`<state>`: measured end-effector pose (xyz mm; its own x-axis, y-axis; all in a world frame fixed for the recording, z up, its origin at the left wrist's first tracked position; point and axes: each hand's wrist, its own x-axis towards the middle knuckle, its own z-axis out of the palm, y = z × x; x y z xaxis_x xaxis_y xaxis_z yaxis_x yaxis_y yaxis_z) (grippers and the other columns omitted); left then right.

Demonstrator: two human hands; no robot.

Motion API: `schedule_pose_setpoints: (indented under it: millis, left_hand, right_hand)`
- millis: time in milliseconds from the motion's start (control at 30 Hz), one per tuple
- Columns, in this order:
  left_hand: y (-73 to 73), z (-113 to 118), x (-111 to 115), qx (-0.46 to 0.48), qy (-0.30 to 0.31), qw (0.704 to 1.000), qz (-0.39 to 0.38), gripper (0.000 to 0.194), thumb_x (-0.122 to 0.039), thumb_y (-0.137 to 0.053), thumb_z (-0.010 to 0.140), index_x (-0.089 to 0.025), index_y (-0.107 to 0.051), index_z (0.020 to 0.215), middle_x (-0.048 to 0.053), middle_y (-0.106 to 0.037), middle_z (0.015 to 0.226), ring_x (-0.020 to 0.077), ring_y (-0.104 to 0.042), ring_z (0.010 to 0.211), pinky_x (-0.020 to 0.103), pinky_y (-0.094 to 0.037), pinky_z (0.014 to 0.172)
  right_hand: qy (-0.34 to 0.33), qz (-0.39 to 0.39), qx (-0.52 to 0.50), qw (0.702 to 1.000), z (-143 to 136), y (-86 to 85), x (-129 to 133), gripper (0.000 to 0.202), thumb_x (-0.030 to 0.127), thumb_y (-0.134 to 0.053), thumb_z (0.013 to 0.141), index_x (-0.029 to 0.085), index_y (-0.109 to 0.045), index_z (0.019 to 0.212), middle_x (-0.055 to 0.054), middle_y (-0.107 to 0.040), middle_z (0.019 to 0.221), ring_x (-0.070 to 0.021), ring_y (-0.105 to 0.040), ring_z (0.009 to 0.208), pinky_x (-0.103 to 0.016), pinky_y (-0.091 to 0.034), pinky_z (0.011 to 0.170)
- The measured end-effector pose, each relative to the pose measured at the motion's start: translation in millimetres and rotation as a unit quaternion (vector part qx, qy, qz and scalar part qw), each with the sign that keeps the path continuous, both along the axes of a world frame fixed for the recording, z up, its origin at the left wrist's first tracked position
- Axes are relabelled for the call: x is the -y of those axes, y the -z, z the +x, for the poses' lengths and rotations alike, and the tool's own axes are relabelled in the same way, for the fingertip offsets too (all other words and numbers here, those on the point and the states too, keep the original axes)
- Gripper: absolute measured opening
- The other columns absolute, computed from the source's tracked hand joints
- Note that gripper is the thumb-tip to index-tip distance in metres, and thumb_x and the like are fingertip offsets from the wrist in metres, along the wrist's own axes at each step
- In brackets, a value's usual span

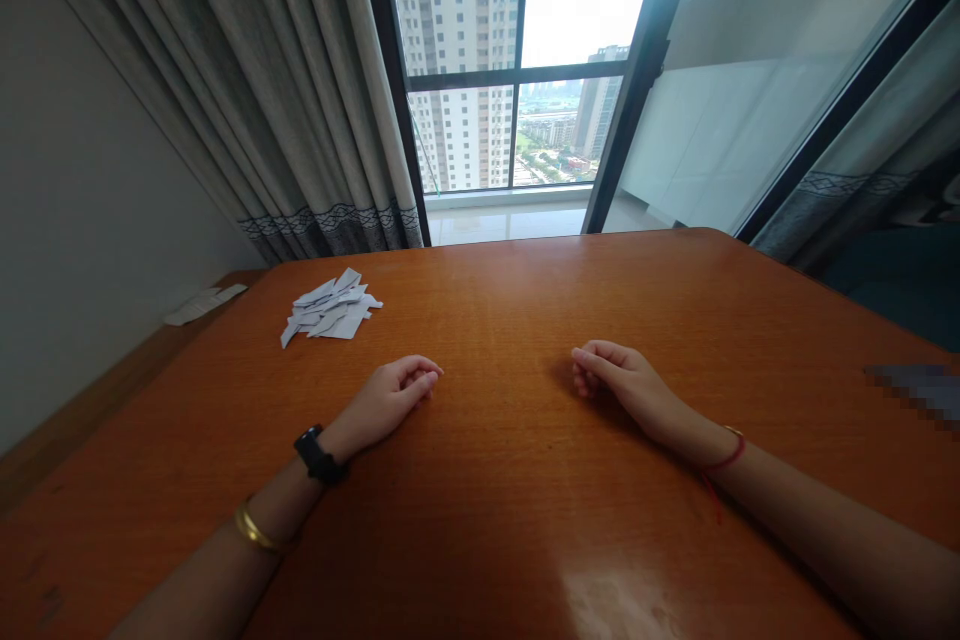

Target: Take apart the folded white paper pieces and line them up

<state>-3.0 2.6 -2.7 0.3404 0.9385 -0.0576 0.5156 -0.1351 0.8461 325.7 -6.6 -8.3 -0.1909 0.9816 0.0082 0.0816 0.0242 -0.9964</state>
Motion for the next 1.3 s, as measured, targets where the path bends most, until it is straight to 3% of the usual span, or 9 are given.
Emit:
schedule_pose_setpoints:
  millis: [1300]
  left_hand:
    - [-1.2,1.3,0.7,0.002,-0.011,1.000,0.007,0.037,-0.048,-0.052,0.086,-0.017,-0.064,0.101,0.003,-0.063,0.077,0.0164,-0.057,0.068,0.026,-0.045,0.063]
  right_hand:
    - [0.003,-0.002,0.006,1.000,-2.1,-3.8,0.7,0.042,0.055,-0.063,0.078,0.019,-0.052,0.059,-0.001,-0.057,0.059,-0.0128,-0.048,0.056,-0.027,-0.039,0.056]
